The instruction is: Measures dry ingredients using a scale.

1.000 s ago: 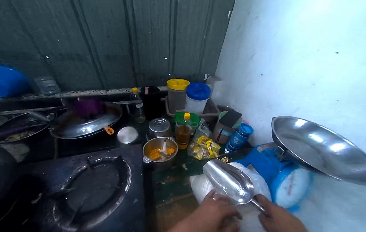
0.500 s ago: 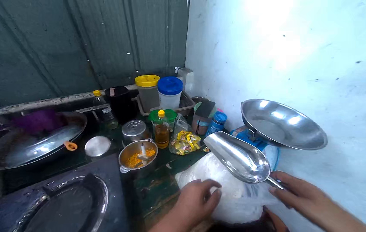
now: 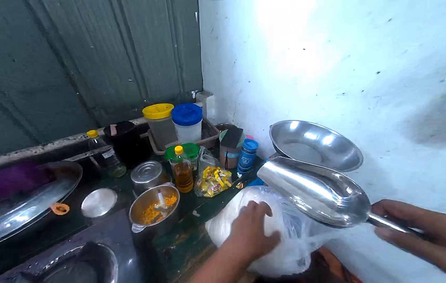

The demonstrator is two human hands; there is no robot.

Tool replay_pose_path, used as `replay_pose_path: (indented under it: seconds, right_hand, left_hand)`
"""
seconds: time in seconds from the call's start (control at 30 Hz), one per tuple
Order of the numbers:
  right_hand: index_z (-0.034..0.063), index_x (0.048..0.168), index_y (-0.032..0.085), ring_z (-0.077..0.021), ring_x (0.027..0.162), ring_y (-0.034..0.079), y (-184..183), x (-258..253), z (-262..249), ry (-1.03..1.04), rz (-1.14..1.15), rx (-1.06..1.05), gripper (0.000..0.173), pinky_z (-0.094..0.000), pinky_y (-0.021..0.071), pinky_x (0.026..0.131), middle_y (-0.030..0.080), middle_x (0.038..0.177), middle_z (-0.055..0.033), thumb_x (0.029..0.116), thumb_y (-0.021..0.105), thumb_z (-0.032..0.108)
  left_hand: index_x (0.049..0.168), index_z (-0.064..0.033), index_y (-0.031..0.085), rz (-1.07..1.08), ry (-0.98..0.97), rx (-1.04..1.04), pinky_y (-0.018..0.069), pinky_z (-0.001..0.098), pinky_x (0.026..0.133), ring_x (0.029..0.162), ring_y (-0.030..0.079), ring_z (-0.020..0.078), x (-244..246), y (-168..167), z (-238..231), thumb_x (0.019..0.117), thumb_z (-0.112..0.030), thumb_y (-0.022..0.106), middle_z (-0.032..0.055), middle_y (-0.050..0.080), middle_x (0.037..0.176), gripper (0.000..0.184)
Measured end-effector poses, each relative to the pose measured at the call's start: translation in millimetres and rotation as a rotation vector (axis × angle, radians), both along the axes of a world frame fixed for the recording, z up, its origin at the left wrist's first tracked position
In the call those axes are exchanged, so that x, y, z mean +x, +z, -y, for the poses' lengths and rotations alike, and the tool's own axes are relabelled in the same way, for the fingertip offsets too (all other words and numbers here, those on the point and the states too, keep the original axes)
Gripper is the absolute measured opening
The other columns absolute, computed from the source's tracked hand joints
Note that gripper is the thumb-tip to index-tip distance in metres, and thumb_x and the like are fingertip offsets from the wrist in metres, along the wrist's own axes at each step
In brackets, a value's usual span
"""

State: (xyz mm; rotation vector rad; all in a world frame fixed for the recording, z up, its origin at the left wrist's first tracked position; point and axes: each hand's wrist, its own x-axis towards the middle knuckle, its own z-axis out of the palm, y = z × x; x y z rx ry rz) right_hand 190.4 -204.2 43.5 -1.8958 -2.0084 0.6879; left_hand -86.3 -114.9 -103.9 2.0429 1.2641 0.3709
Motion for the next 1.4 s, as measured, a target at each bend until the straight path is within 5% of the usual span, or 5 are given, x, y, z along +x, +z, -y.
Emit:
replay_pose_path:
  seconds: [0.4,0.67,0.87,1.13,1.4]
  right_hand:
    - [0.0186,0.117,0.068,-0.0275,0.069,0.062,13,-5,31,0.076,0.301,-0.162,0.025,-0.0537,0.0496,0.062,0.065,0.079,-0.0086,0.1007,0.060,0.035]
    - [0.0160,0.116,0.070,-0.0360,0.091,0.069,16,-42,3,0.171,0.565,-0.303,0.026,-0.0606,0.0523,0.075,0.071,0.094,-0.0136,0.1017,0.059,0.035]
    - [0.0110,0.120,0.069,-0.0382,0.100,0.069,14,-84,-28,0.125,0.803,-0.342,0.028,-0.0592,0.0526,0.081,0.071,0.105,-0.0166,0.0996,0.058,0.026]
    - [0.0060,0.122,0.066,-0.0475,0.104,0.067,-93,-80,-56,0.164,0.487,-0.347,0.034,-0.0689,0.0507,0.084,0.070,0.109,-0.0253,0.1024,0.055,0.031]
    - [0.0107,0.126,0.065,-0.0440,0.106,0.068,-128,-73,-54,0.110,0.365,-0.352,0.040,-0.0673,0.0509,0.087,0.071,0.112,-0.0218,0.1028,0.054,0.042]
  left_hand:
    - [0.125,-0.0016,0.059,0.299,0.291,0.082,0.0569,0.0433,0.080,0.089,0.066,0.0247,-27,-6,-25,0.0825,-0.003,0.073,0.0137,0.066,0.099,0.045]
    - [0.096,-0.0022,0.075,0.322,-0.105,0.128,0.0485,0.0408,0.106,0.125,0.059,0.0215,-27,19,-31,0.0937,0.005,0.050,0.0128,0.064,0.133,0.026]
    - [0.142,-0.0136,0.062,-0.292,-0.100,0.013,0.0430,0.0475,0.114,0.136,0.054,0.0296,-43,57,-35,0.0981,0.004,0.046,0.0146,0.056,0.147,0.050]
    - [0.151,-0.0134,0.051,0.487,-0.051,-0.066,0.0470,0.0344,0.110,0.136,0.051,0.0161,-45,21,-21,0.0935,0.004,0.048,0.0101,0.049,0.153,0.060]
    - [0.149,-0.0164,0.053,0.509,0.012,-0.084,0.0511,0.0326,0.105,0.132,0.054,0.0133,-60,26,-26,0.0910,0.002,0.053,0.0068,0.050,0.152,0.061]
